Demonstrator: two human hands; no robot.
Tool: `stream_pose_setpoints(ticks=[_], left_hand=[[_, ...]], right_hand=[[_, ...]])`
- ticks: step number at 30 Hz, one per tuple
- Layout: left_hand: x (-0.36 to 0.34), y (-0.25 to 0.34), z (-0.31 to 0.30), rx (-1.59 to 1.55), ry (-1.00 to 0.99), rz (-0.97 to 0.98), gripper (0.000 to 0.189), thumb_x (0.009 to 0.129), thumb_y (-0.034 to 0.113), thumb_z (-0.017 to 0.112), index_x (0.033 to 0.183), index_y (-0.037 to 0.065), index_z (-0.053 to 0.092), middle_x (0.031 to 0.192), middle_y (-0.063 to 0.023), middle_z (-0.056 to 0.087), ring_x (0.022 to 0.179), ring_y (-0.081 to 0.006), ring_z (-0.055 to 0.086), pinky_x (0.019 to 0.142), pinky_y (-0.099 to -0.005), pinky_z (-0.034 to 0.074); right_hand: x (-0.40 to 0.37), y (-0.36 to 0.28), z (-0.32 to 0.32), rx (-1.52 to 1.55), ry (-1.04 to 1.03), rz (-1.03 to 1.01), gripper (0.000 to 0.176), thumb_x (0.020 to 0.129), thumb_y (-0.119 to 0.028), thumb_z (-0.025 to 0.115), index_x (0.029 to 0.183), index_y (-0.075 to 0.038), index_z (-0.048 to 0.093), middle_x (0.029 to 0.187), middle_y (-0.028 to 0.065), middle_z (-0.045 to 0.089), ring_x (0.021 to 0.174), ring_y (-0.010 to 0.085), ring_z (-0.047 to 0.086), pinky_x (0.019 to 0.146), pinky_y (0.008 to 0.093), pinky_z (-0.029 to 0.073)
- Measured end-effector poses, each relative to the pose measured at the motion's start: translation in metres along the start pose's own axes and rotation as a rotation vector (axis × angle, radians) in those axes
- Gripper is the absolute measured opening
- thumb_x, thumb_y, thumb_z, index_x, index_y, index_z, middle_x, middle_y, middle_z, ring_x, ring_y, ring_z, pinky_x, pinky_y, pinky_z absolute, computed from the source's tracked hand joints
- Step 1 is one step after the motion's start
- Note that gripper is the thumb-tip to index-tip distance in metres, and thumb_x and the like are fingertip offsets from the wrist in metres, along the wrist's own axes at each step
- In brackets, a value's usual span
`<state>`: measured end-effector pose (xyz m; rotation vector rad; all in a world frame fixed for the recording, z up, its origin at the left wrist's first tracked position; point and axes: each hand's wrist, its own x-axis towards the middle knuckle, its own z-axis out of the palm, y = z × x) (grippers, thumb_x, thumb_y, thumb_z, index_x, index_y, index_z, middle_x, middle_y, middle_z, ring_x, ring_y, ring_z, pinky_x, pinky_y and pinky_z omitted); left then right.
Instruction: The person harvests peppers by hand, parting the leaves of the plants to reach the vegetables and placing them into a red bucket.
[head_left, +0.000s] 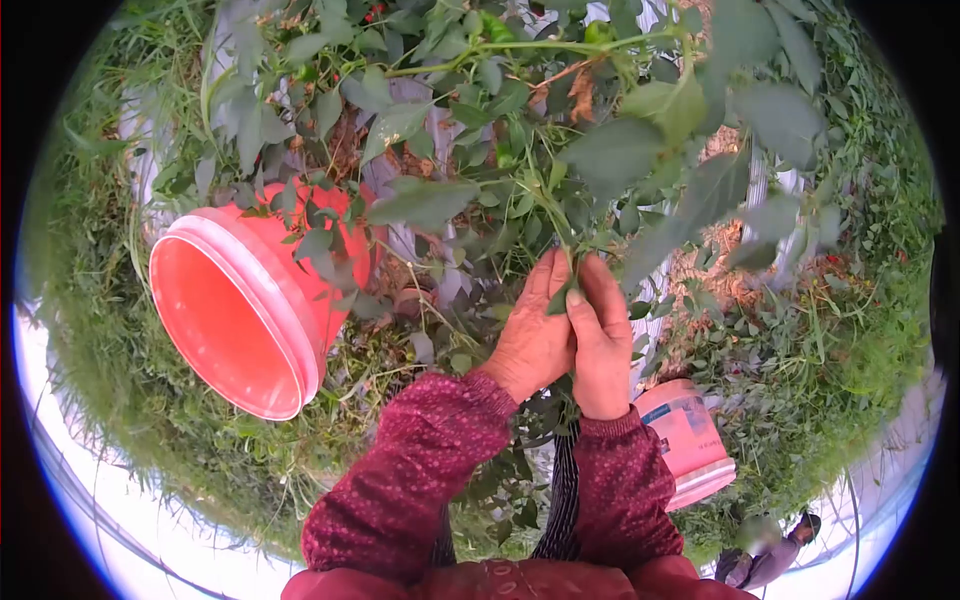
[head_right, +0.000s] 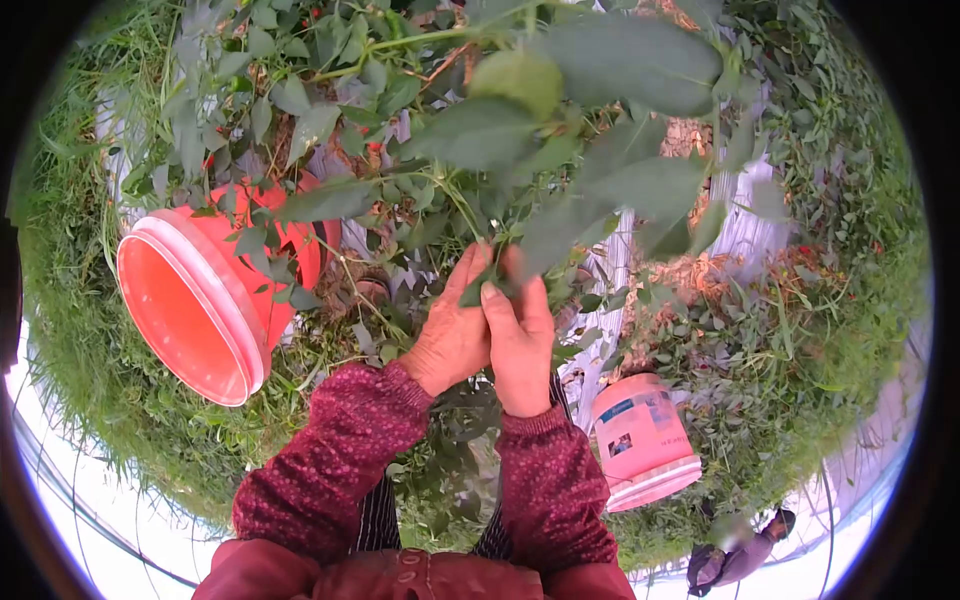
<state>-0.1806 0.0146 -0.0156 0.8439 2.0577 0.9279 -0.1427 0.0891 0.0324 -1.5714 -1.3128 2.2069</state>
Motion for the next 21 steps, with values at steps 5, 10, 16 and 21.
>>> stream_pose_setpoints(ticks=[5,10,16,21], left_hand=[[-0.005,0.002,-0.021,-0.499,0.065,-0.227,0.063,0.079,0.004,0.053,0.137,-0.001,0.029,0.143,-0.0206,0.027,0.134,-0.0357,0.024,0.108,-0.0398,0.026],[-0.003,-0.054,-0.053,-1.633,0.114,-0.597,0.055,0.075,-0.002,0.049,0.130,0.000,0.042,0.130,-0.0165,0.047,0.118,-0.0296,0.048,0.096,-0.0395,0.041],[0.009,-0.128,-0.024,0.131,0.222,-0.262,0.041,0.075,0.005,0.054,0.116,0.005,0.055,0.114,-0.0194,0.058,0.101,-0.0337,0.057,0.087,-0.0397,0.046],[-0.012,-0.113,-0.022,0.302,-0.174,-0.418,0.032,0.076,0.013,0.058,0.107,0.007,0.053,0.085,-0.0203,0.063,0.080,-0.0379,0.060,0.074,-0.0473,0.047]], right_hand=[[0.007,0.001,0.010,-0.036,-0.124,0.089,0.044,0.091,-0.008,0.052,0.133,-0.001,0.040,0.127,0.0104,0.049,0.116,0.0166,0.046,0.099,0.0283,0.035],[0.012,0.009,0.019,-0.014,-0.165,0.054,0.032,0.092,-0.007,0.051,0.124,-0.004,0.049,0.105,0.0010,0.056,0.094,0.0083,0.050,0.086,0.0225,0.039],[0.012,0.009,0.017,-0.127,-0.031,0.087,0.026,0.092,-0.011,0.052,0.117,-0.007,0.056,0.110,0.0000,0.059,0.100,0.0098,0.054,0.081,0.0258,0.042],[0.014,0.009,0.015,-0.124,-0.015,0.073,0.025,0.092,-0.011,0.053,0.117,-0.008,0.056,0.111,0.0007,0.060,0.101,0.0108,0.055,0.081,0.0264,0.044]])
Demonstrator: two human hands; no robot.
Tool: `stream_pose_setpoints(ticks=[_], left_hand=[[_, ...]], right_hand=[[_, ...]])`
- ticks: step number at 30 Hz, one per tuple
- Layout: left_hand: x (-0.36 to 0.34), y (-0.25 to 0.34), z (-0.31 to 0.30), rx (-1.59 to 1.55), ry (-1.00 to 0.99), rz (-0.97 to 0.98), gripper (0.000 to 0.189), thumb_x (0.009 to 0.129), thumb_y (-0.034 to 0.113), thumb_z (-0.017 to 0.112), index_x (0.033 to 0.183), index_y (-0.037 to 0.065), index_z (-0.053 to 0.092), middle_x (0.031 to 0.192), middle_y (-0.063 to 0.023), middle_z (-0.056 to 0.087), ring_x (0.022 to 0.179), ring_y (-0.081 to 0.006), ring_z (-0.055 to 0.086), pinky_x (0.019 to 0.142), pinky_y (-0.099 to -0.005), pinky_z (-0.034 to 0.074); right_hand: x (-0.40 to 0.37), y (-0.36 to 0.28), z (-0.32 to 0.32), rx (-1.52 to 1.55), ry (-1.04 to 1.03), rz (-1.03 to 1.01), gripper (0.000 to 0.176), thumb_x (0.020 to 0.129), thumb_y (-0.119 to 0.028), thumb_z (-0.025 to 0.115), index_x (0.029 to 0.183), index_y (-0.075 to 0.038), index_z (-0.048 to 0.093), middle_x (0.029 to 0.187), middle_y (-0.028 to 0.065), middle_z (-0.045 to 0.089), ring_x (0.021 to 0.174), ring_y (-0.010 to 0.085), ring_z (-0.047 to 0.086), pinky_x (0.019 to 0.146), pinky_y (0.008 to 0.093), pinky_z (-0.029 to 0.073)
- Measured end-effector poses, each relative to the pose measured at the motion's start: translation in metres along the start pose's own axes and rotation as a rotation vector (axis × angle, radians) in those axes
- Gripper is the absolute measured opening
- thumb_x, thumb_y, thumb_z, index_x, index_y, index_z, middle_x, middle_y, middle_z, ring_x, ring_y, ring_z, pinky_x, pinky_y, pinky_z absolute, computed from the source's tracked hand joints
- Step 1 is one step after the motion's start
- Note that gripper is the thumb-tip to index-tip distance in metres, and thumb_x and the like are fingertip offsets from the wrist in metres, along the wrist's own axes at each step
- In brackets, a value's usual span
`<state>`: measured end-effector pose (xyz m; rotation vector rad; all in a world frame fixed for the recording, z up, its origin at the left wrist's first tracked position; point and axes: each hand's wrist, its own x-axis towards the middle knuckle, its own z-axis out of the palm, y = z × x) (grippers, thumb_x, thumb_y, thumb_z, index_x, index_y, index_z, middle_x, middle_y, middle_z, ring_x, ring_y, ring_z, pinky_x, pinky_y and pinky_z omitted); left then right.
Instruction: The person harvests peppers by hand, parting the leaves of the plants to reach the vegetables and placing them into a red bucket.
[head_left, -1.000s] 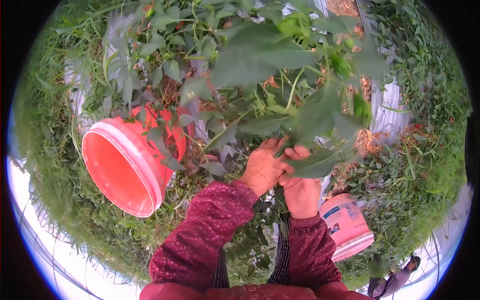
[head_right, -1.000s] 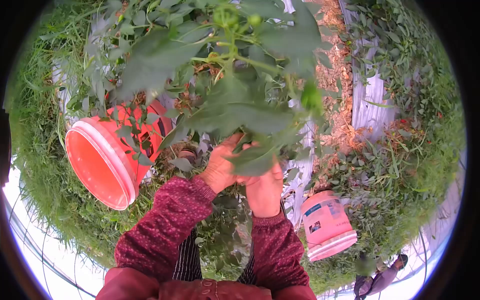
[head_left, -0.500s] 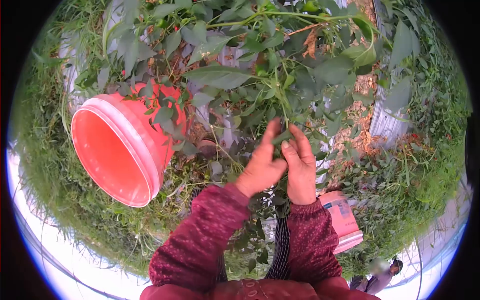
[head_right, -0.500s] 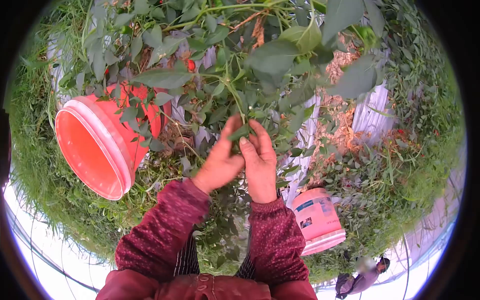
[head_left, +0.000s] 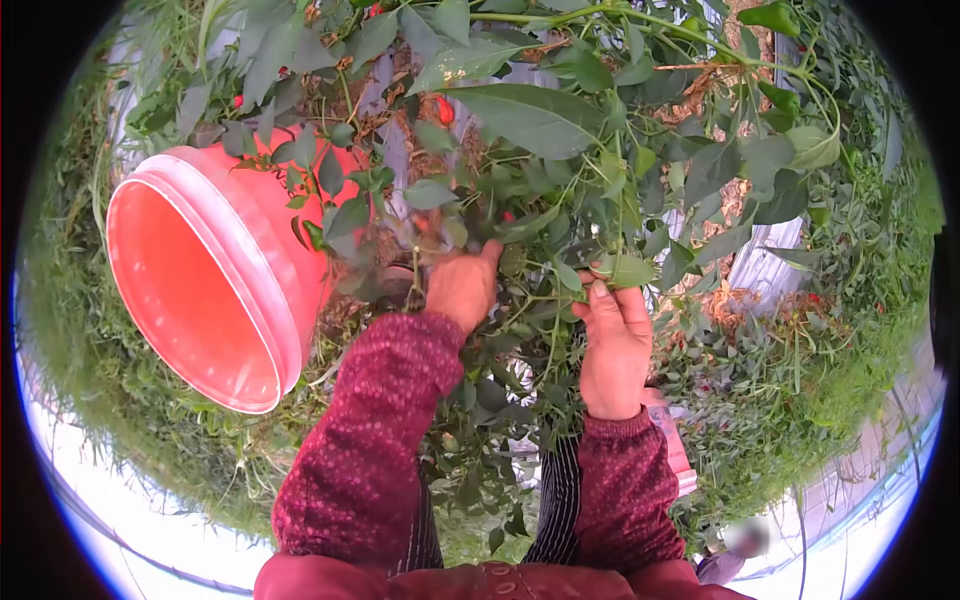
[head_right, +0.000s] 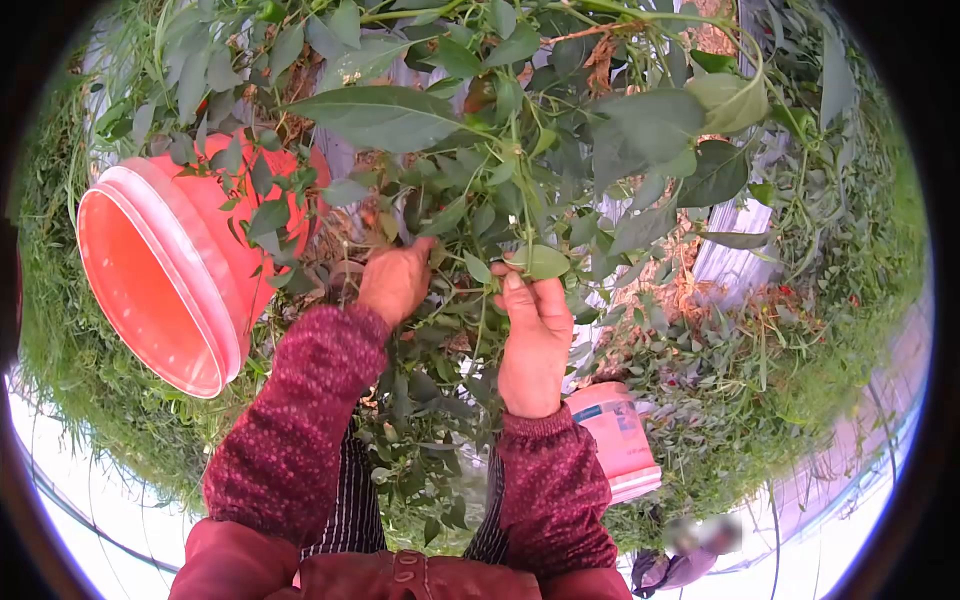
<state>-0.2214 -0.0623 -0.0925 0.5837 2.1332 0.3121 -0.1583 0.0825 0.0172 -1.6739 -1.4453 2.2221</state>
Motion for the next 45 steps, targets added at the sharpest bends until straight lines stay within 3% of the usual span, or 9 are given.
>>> stream_pose_setpoints(ticks=[7,13,21,22,31,36,39,40,45], left_hand=[[-0.029,-0.005,-0.004,-0.083,-0.110,-0.009,0.021,0.079,0.016,0.058,0.095,0.003,0.060,0.085,-0.0185,0.063,0.084,-0.0374,0.059,0.076,-0.0454,0.047],[-0.053,0.029,-0.012,-0.032,0.175,0.296,0.024,0.080,0.011,0.056,0.102,0.005,0.063,0.096,-0.0150,0.050,0.084,-0.0297,0.052,0.070,-0.0391,0.043],[-0.046,0.023,-0.005,-0.307,-0.183,0.109,0.040,0.073,0.007,0.059,0.111,-0.001,0.056,0.122,-0.0217,0.047,0.106,-0.0361,0.052,0.090,-0.0359,0.045],[-0.055,0.024,0.012,-0.293,0.136,0.214,0.028,0.077,0.008,0.052,0.103,-0.003,0.052,0.102,-0.0200,0.052,0.099,-0.0360,0.053,0.084,-0.0406,0.046],[-0.070,0.017,0.024,-0.415,0.067,0.119,0.047,0.075,0.006,0.055,0.120,-0.002,0.047,0.105,-0.0196,0.059,0.097,-0.0333,0.059,0.084,-0.0376,0.048],[-0.030,-0.016,0.009,-1.487,-0.003,-0.624,0.030,0.088,0.021,0.056,0.107,-0.003,0.054,0.069,-0.0088,0.064,0.063,-0.0174,0.061,0.060,-0.0297,0.048],[-0.009,-0.018,-0.002,-0.692,0.276,-0.367,0.027,0.086,0.021,0.058,0.100,-0.002,0.058,0.067,-0.0086,0.063,0.063,-0.0175,0.061,0.060,-0.0317,0.047],[-0.007,-0.011,-0.004,-0.584,0.295,-0.332,0.019,0.078,0.018,0.057,0.094,0.007,0.061,0.076,-0.0213,0.060,0.070,-0.0395,0.059,0.064,-0.0435,0.047],[0.022,0.010,0.008,-0.514,0.401,-0.052,0.013,0.072,0.010,0.057,0.085,0.007,0.059,0.076,-0.0169,0.062,0.079,-0.0371,0.059,0.069,-0.0469,0.046]], right_hand=[[0.008,0.001,-0.007,0.092,0.084,0.013,0.020,0.093,-0.010,0.052,0.112,-0.007,0.057,0.107,0.0016,0.061,0.097,0.0106,0.055,0.078,0.0256,0.044],[0.011,-0.001,-0.007,0.234,0.098,0.059,0.019,0.093,-0.009,0.050,0.111,-0.006,0.055,0.108,0.0044,0.059,0.098,0.0165,0.057,0.083,0.0353,0.049],[0.017,-0.001,-0.015,0.258,0.118,0.022,0.019,0.093,-0.009,0.050,0.111,-0.005,0.054,0.111,0.0060,0.058,0.101,0.0210,0.058,0.083,0.0372,0.049],[0.018,-0.001,-0.015,0.257,0.119,0.013,0.019,0.093,-0.009,0.050,0.110,-0.005,0.054,0.110,0.0058,0.058,0.101,0.0209,0.058,0.082,0.0369,0.049],[0.021,-0.004,-0.014,0.210,0.101,0.021,0.020,0.092,-0.009,0.049,0.111,-0.003,0.049,0.108,0.0108,0.057,0.100,0.0195,0.056,0.085,0.0346,0.047],[0.020,-0.007,-0.010,0.247,0.120,0.019,0.013,0.092,-0.008,0.052,0.104,-0.005,0.055,0.105,0.0049,0.060,0.096,0.0187,0.059,0.082,0.0344,0.047],[0.020,-0.004,-0.009,0.246,0.124,0.013,0.013,0.091,-0.008,0.052,0.104,-0.005,0.056,0.104,0.0042,0.061,0.095,0.0176,0.059,0.081,0.0334,0.047],[0.020,-0.003,-0.010,0.245,0.118,0.007,0.014,0.091,-0.008,0.053,0.104,-0.005,0.056,0.103,0.0039,0.061,0.094,0.0170,0.059,0.081,0.0328,0.047],[0.020,-0.003,-0.010,0.239,0.107,0.007,0.014,0.091,-0.009,0.053,0.104,-0.006,0.057,0.102,0.0030,0.061,0.092,0.0149,0.059,0.080,0.0315,0.047]])
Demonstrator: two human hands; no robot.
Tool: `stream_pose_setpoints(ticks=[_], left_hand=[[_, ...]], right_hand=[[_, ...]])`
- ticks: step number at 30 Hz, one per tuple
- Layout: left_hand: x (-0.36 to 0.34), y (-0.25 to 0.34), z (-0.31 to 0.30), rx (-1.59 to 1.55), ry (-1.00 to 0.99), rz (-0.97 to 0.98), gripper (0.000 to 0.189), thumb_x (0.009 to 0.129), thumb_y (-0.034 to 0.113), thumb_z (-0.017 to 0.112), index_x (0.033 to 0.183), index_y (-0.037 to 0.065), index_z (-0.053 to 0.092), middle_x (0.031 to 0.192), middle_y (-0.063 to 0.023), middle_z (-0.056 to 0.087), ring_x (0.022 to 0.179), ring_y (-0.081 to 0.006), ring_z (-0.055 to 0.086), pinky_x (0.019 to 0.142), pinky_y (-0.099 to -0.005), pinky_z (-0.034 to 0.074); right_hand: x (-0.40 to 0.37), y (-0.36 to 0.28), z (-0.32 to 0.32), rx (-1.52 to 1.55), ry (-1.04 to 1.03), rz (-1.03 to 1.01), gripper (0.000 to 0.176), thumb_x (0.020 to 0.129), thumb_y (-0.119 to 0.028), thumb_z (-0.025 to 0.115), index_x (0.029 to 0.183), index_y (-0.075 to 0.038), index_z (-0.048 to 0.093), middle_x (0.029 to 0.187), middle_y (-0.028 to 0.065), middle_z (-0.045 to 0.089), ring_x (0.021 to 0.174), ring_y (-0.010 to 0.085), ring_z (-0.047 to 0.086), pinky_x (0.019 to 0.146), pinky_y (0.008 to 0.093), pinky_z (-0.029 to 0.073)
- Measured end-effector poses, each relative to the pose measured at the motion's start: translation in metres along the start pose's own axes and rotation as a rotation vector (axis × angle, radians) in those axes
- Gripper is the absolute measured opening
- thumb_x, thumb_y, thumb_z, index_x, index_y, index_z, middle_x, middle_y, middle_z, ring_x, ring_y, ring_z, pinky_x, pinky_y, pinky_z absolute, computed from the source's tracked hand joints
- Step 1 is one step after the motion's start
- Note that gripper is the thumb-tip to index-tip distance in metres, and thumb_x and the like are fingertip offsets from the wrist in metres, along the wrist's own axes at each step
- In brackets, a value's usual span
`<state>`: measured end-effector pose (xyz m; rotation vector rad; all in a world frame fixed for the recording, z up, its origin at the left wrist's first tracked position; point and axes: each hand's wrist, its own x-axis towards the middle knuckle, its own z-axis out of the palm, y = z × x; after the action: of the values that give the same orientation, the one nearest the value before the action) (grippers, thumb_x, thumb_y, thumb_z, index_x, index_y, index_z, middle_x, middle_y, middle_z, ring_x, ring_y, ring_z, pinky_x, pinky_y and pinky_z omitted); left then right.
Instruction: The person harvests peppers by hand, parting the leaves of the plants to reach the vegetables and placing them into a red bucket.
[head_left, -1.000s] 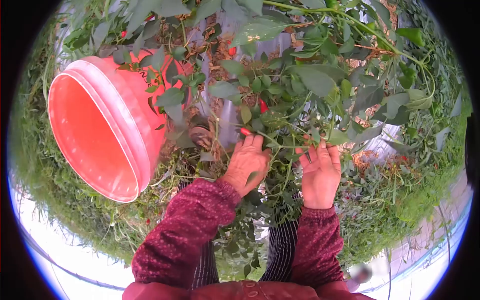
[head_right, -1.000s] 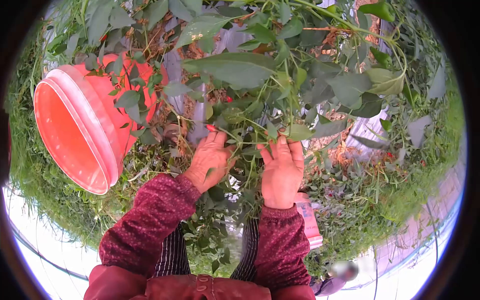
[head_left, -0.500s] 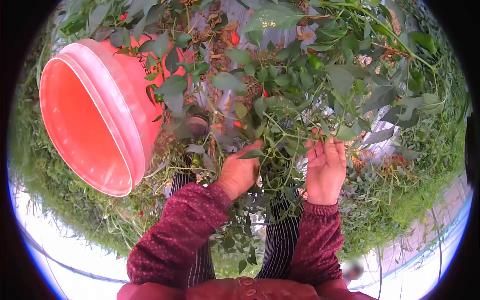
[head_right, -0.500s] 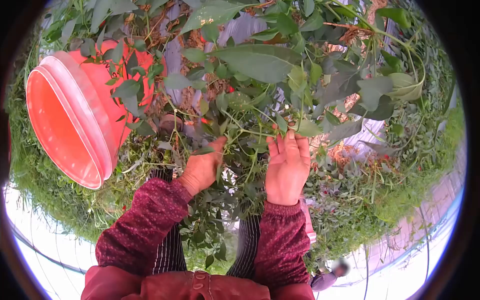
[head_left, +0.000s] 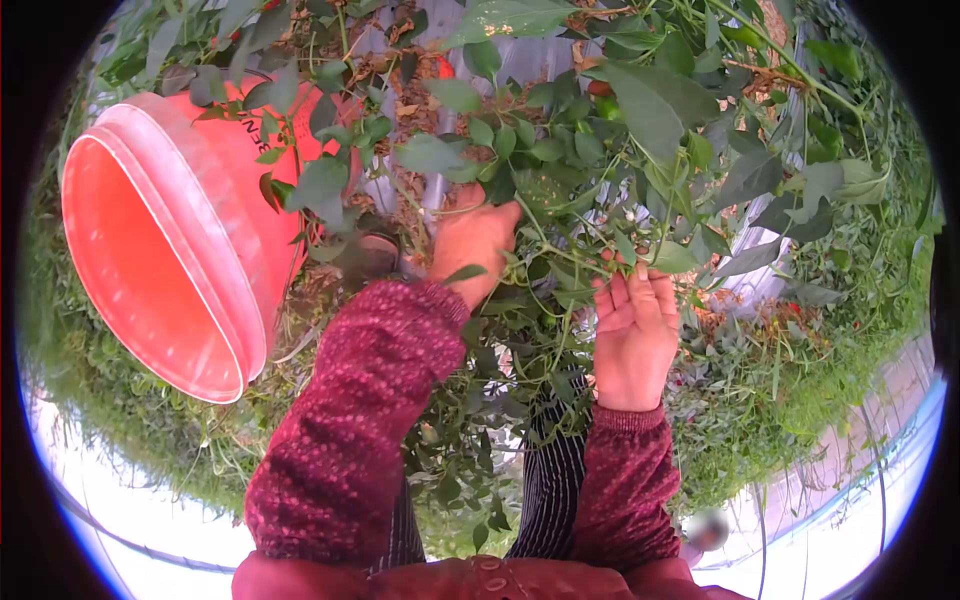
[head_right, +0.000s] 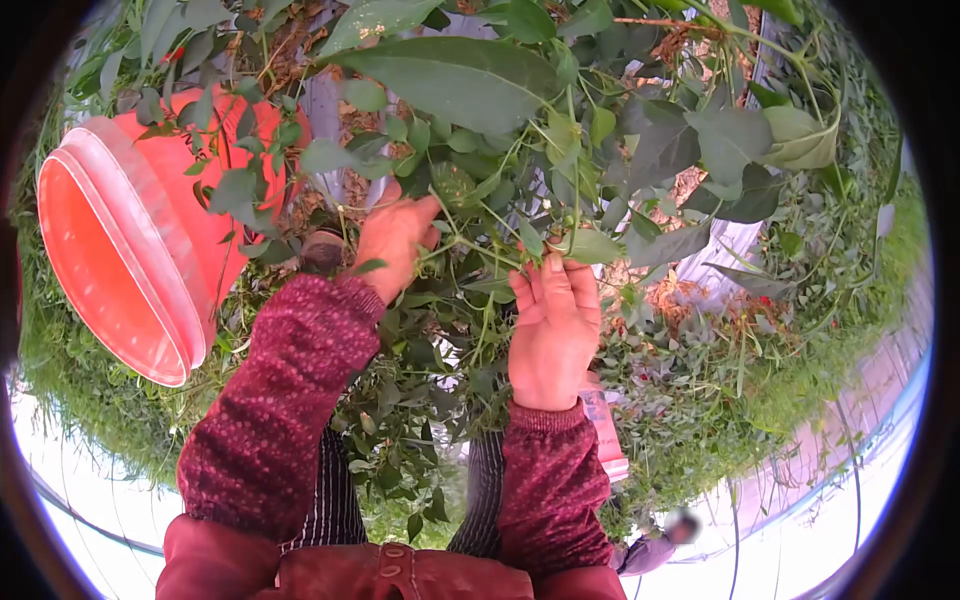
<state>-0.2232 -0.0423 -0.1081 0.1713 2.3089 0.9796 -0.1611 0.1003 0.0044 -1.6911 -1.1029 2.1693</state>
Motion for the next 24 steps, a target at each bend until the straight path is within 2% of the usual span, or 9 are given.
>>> stream_pose_setpoints(ticks=[2,3,7,10,12,14,20,22,24], left_hand=[[0.008,-0.002,0.003,0.228,-0.313,0.085,0.015,0.070,0.007,0.058,0.084,0.006,0.059,0.076,-0.0173,0.062,0.079,-0.0382,0.058,0.069,-0.0460,0.047],[0.009,-0.004,0.003,0.265,-0.310,0.147,0.025,0.068,0.008,0.060,0.092,0.003,0.063,0.075,-0.0148,0.062,0.079,-0.0361,0.059,0.069,-0.0427,0.047],[0.004,-0.007,-0.003,0.261,-0.306,0.277,0.021,0.065,0.007,0.061,0.086,0.006,0.064,0.072,-0.0137,0.061,0.078,-0.0341,0.060,0.076,-0.0439,0.046],[-0.007,0.003,-0.004,0.291,-0.342,0.045,0.013,0.069,0.009,0.057,0.080,0.010,0.063,0.073,-0.0106,0.062,0.083,-0.0305,0.060,0.081,-0.0436,0.043],[-0.017,0.010,-0.005,0.466,-0.136,0.298,0.015,0.069,0.012,0.059,0.083,0.011,0.064,0.071,-0.0067,0.060,0.085,-0.0277,0.059,0.084,-0.0461,0.041],[-0.023,0.014,-0.008,0.572,-0.172,0.310,0.021,0.071,0.014,0.060,0.091,0.012,0.064,0.073,-0.0053,0.059,0.085,-0.0264,0.060,0.083,-0.0487,0.042],[-0.049,-0.001,-0.035,0.192,0.008,-0.230,0.038,0.072,0.005,0.059,0.109,0.006,0.054,0.076,-0.0163,0.060,0.072,-0.0366,0.060,0.065,-0.0423,0.048],[-0.067,-0.025,-0.041,0.268,-0.072,-0.265,0.041,0.073,0.005,0.058,0.113,0.005,0.053,0.078,-0.0179,0.060,0.077,-0.0359,0.061,0.066,-0.0442,0.048],[-0.078,-0.038,-0.045,0.440,-0.179,-0.063,0.042,0.073,0.004,0.056,0.114,0.005,0.052,0.078,-0.0204,0.061,0.078,-0.0370,0.061,0.067,-0.0452,0.048]], right_hand=[[-0.001,0.000,0.001,0.001,0.003,0.002,0.014,0.091,-0.009,0.053,0.104,-0.006,0.057,0.102,0.0027,0.061,0.091,0.0144,0.059,0.079,0.0312,0.047],[-0.002,-0.001,0.003,-0.002,0.001,0.005,0.014,0.091,-0.009,0.053,0.104,-0.006,0.057,0.101,0.0028,0.061,0.091,0.0142,0.059,0.079,0.0311,0.047],[0.000,0.000,-0.002,-0.013,-0.034,0.010,0.016,0.092,-0.009,0.050,0.108,-0.005,0.053,0.106,0.0072,0.060,0.100,0.0194,0.057,0.083,0.0321,0.047],[-0.002,-0.001,0.002,-0.024,-0.011,0.027,0.015,0.092,-0.009,0.050,0.106,-0.006,0.054,0.105,0.0067,0.061,0.099,0.0188,0.058,0.082,0.0313,0.047],[-0.002,-0.001,0.003,-0.014,-0.006,0.022,0.014,0.092,-0.009,0.051,0.105,-0.005,0.055,0.103,0.0052,0.061,0.095,0.0164,0.058,0.079,0.0307,0.047],[-0.002,-0.002,0.004,-0.010,-0.001,0.018,0.014,0.092,-0.009,0.052,0.104,-0.005,0.057,0.102,0.0037,0.061,0.091,0.0141,0.058,0.077,0.0301,0.048],[-0.002,0.001,0.002,-0.004,0.001,0.016,0.014,0.092,-0.009,0.052,0.104,-0.005,0.057,0.102,0.0038,0.061,0.091,0.0146,0.059,0.077,0.0301,0.048],[-0.002,0.000,0.001,-0.001,0.000,0.001,0.014,0.092,-0.009,0.052,0.104,-0.005,0.057,0.103,0.0040,0.061,0.092,0.0152,0.059,0.076,0.0303,0.048],[-0.002,0.001,-0.001,0.003,0.003,0.003,0.014,0.092,-0.009,0.052,0.104,-0.005,0.057,0.103,0.0041,0.061,0.092,0.0155,0.059,0.076,0.0305,0.048]])
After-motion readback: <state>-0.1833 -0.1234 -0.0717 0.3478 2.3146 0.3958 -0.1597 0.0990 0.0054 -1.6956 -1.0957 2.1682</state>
